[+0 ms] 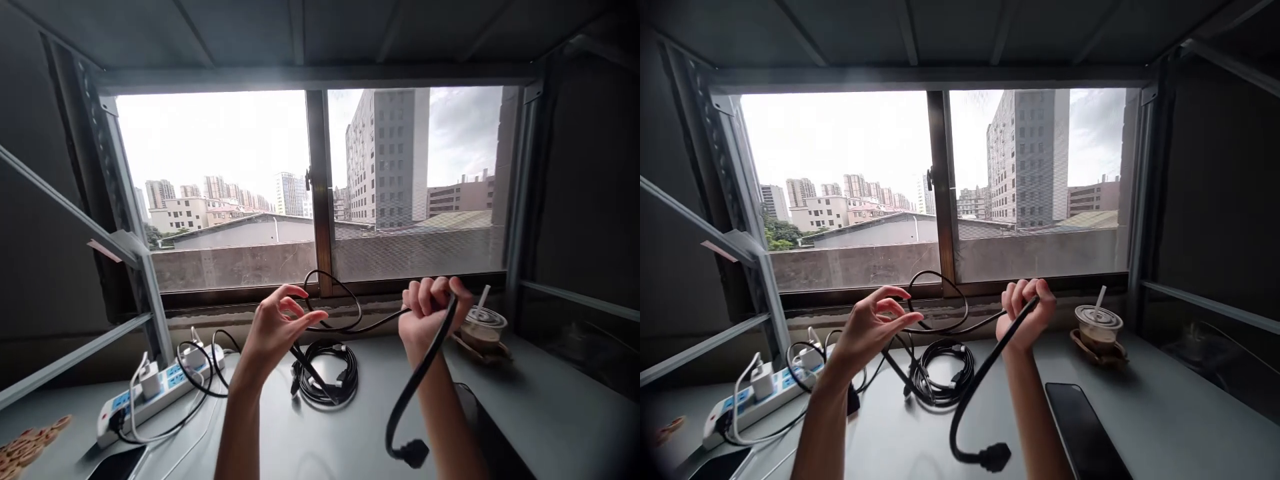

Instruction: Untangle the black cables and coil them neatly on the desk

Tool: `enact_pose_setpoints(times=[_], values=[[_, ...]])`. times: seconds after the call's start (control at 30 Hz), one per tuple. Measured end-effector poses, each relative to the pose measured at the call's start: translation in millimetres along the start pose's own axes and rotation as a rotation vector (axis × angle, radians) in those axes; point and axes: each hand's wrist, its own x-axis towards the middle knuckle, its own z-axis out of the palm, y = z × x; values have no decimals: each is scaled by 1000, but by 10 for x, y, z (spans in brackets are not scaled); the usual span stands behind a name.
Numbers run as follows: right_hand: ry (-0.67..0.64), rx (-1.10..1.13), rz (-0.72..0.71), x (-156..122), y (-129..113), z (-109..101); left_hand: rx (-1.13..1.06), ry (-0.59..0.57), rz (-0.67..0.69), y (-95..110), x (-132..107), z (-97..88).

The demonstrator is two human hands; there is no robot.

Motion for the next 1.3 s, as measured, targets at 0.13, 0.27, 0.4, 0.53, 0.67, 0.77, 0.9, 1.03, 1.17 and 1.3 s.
enact_pose_setpoints(times=[0.13,0.27,0.4,0.53,0.67,0.77,0.9,1.03,1.17,1.3], values=[[-1,-9,-36,26,55,-21,110,-280,-39,-63,20,163],[-141,-43,44,149,-3,-133,98,-542,-83,-69,20,74],[-310,-84,171,350,-134,-360,26,-608,-85,-46,-32,-191],[-536,-95,221,426,-236,-496,18,-491,55,-12,-97,-346],[-887,-133,294,336,-283,-438,89,-79,180,31,-112,-297],[-1162,-406,424,241,-316,-320,43,195,204,51,-85,-184],[-1471,-845,819,161,-282,-221,-74,251,217,34,-34,-60],[-1393,-1067,1012,169,-80,-345,-114,104,231,-13,-8,-53],[-1071,-1435,811,190,145,-528,-138,-60,195,-69,-3,-141],[-991,-1320,707,146,279,-515,-224,-103,206,-114,2,-186]])
